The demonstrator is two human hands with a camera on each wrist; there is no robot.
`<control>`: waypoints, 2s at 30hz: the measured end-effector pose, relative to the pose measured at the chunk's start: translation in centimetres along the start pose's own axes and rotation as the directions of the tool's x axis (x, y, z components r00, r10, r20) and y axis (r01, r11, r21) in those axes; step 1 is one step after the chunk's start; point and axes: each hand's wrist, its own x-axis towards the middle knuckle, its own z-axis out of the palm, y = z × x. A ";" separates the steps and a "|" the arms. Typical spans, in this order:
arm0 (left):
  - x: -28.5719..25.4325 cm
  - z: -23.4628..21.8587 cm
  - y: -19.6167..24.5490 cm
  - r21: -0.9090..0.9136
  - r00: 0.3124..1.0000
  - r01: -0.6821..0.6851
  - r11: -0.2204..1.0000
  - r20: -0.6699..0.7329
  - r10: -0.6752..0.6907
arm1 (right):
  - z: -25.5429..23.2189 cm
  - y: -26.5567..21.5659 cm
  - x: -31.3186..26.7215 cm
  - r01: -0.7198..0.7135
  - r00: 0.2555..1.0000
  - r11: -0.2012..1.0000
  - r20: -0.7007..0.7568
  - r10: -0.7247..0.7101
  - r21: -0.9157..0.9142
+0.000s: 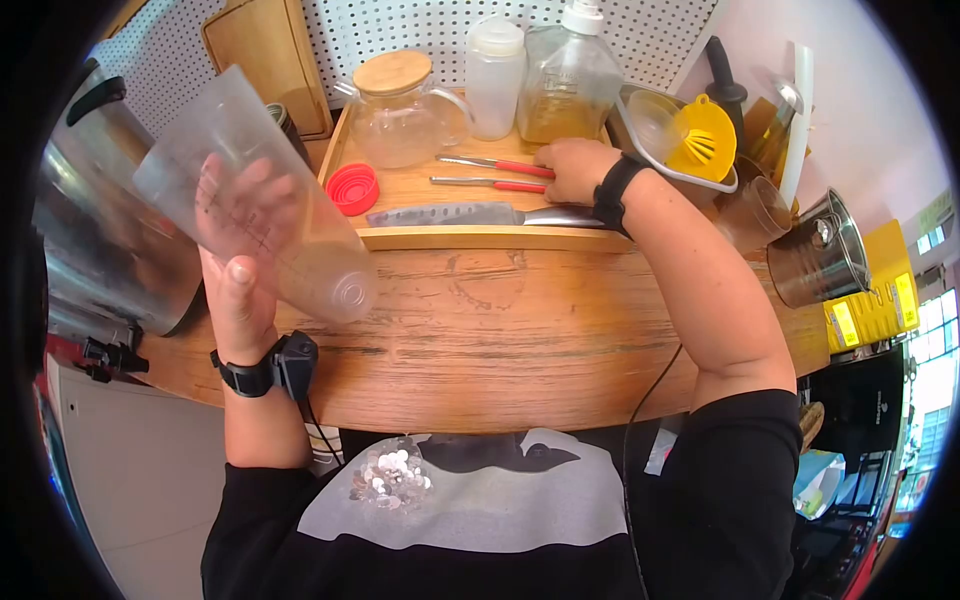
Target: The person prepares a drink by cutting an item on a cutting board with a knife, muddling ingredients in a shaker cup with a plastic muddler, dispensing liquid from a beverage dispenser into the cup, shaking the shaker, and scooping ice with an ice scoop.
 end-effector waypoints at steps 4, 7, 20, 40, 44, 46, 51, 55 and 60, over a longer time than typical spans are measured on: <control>-0.1 0.8 -0.5 -0.041 1.000 -0.002 0.999 0.029 0.003 | 0.0 0.7 -0.7 0.058 0.993 0.996 -0.107 -0.051 0.069; -0.2 0.9 -0.9 0.005 0.996 -0.010 1.000 0.092 0.009 | -0.3 0.9 -2.8 0.092 0.973 0.986 -0.224 -0.059 0.141; -1.3 3.2 -1.6 -0.054 0.988 0.041 0.998 0.150 -0.033 | 1.4 0.0 -10.7 0.151 0.928 0.885 -0.372 0.027 0.441; -1.7 2.7 -2.6 0.073 0.975 -0.031 0.997 0.221 0.014 | 2.2 -0.8 -9.7 0.203 0.897 0.889 -0.442 0.000 0.412; -2.2 4.0 -1.7 -0.147 0.962 0.141 0.979 0.253 -0.100 | 2.9 -0.4 -9.3 0.202 0.894 0.902 -0.448 -0.010 0.383; -2.7 5.0 -1.4 -0.293 0.953 0.245 0.924 0.247 -0.174 | 3.1 -0.4 -9.1 0.219 0.882 0.898 -0.471 -0.015 0.382; -3.6 6.1 -3.9 -0.282 0.881 0.277 0.919 0.456 -0.125 | 3.3 -0.6 -8.5 0.204 0.862 0.912 -0.506 0.005 0.356; -3.5 6.4 -4.0 -0.145 0.840 0.159 0.977 0.540 -0.056 | 4.2 -0.1 -7.7 0.253 0.826 0.916 -0.563 -0.037 0.312; -3.5 6.4 -3.6 -0.234 0.898 0.251 0.939 0.418 -0.136 | 2.8 -0.8 -9.0 0.158 0.883 0.928 -0.468 0.019 0.337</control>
